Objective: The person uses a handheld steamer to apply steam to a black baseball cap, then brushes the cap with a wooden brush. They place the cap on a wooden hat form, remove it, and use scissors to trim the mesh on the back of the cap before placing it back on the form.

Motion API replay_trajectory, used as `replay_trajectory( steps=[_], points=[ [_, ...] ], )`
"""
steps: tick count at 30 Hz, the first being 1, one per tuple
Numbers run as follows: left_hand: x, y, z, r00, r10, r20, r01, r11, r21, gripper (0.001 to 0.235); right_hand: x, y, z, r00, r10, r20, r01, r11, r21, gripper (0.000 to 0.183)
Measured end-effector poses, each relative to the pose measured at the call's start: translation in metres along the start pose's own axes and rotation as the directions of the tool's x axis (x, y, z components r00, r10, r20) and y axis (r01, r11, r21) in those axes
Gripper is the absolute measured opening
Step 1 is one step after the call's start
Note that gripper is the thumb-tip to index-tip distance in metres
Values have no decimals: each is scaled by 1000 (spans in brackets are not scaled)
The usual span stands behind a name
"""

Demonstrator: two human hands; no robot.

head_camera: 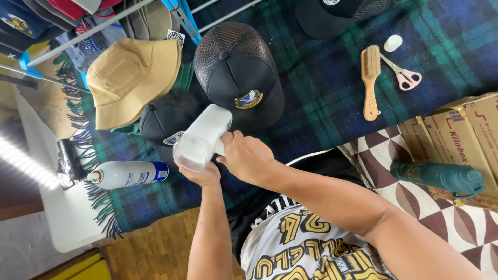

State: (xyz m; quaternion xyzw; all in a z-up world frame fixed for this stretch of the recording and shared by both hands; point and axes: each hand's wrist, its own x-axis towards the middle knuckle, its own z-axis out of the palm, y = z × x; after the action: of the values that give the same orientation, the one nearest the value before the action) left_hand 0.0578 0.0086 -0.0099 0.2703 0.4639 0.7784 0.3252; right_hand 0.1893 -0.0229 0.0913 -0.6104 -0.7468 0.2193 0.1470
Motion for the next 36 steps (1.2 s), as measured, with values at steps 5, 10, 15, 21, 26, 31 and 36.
replay_trajectory(
  steps=[5, 10, 15, 21, 26, 31, 36],
  points=[
    [22, -28, -39, 984, -125, 124, 117, 991, 69, 42, -47, 28, -16, 998, 59, 10, -60, 995, 74, 49],
    [5, -22, -20, 970, -25, 243, -99, 869, 485, 33, -97, 95, -22, 974, 213, -71, -204, 972, 121, 52],
    [-8, 0, 3, 774, -126, 620, -499, 481, 721, 58, -105, 153, -13, 883, 353, -310, -20, 686, 727, 48],
    [-18, -20, 26, 848, -245, 470, -371, 360, 856, 39, -89, 163, -30, 927, 296, -229, 146, 278, 949, 41],
    [-34, -22, 28, 749, -23, 662, -622, 321, 714, 47, -62, 145, -45, 936, 164, -310, 263, 256, 930, 37],
    [-31, -18, 28, 730, 13, 684, -651, 320, 688, 50, -53, 144, -28, 927, 160, -340, 291, 267, 919, 27],
    [-33, -10, 36, 716, 35, 697, -669, 316, 672, 51, -61, 153, -34, 927, 319, -199, 146, 182, 972, 34]
  ],
)
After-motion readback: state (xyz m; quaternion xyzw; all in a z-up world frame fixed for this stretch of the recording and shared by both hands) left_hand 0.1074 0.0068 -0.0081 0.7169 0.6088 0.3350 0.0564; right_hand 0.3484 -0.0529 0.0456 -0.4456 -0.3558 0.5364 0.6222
